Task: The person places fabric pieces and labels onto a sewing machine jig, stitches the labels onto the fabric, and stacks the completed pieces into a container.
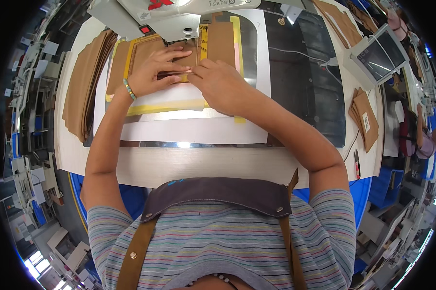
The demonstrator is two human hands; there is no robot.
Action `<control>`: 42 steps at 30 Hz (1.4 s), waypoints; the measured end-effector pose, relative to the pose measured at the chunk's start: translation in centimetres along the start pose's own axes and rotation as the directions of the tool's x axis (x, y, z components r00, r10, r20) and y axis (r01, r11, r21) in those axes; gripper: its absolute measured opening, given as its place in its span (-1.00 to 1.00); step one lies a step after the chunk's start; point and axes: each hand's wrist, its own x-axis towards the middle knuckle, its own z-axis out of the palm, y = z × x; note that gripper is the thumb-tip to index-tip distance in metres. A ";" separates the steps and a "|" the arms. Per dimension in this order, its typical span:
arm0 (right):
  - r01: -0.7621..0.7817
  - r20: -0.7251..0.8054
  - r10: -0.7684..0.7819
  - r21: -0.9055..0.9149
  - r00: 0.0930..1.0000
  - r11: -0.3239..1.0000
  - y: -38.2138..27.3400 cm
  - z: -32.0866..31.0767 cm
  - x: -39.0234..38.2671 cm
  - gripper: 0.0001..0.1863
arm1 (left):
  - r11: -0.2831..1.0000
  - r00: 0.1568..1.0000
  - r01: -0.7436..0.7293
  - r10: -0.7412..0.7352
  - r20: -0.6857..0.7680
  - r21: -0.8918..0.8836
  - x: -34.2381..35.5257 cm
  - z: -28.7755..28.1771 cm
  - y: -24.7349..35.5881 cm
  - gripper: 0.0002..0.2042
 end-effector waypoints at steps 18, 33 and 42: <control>-0.151 -0.130 0.139 -0.086 0.982 0.985 5.6 -2.3 -4.1 -0.59 | 0.989 0.980 0.146 -0.145 -0.136 -0.002 2.6 1.5 -3.1 -0.66; -0.171 -0.206 0.158 -0.048 0.966 0.984 6.9 -2.6 -5.0 -0.70 | 0.891 0.829 0.447 -0.382 -0.408 0.074 -5.9 -4.1 -9.4 -0.68; -0.258 -0.078 0.254 -0.043 0.964 0.965 7.5 -1.7 -4.3 -0.65 | 0.784 0.780 0.578 -0.449 -0.435 0.228 -13.3 -3.2 -13.4 -0.51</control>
